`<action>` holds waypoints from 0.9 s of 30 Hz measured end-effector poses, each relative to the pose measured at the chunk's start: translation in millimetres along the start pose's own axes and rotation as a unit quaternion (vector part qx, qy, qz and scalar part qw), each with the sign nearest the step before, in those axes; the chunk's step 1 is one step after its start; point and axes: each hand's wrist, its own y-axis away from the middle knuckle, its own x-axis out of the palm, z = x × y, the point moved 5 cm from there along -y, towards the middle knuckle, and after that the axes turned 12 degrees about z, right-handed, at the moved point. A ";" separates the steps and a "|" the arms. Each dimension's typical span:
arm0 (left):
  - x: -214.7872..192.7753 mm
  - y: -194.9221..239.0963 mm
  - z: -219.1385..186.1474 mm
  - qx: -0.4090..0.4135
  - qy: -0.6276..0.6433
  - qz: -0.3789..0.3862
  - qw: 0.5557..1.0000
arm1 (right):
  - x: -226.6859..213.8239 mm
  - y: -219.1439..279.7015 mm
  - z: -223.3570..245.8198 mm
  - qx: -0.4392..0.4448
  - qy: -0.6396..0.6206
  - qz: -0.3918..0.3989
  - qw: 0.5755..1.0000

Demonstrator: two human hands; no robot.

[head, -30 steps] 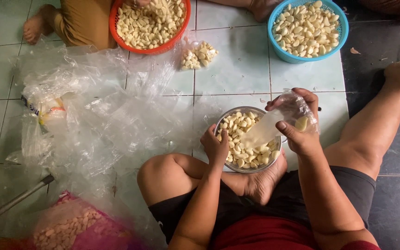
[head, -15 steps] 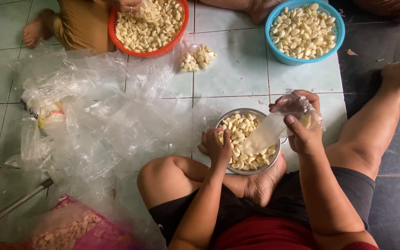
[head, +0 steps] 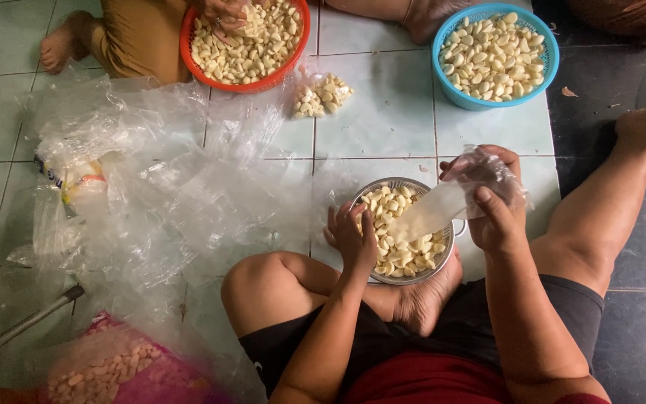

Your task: The person sits on the floor and sorts white nuts from a metal strainer into a plastic bag. They repeatedly scoop nuts from the strainer, place them into the bag, and transfer more nuts from a blue basket into the strainer to continue the process.

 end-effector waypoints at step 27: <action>-172.9 -49.2 124.2 -0.241 0.585 -0.221 0.742 | 12.0 91.3 -177.6 0.036 0.742 0.313 0.591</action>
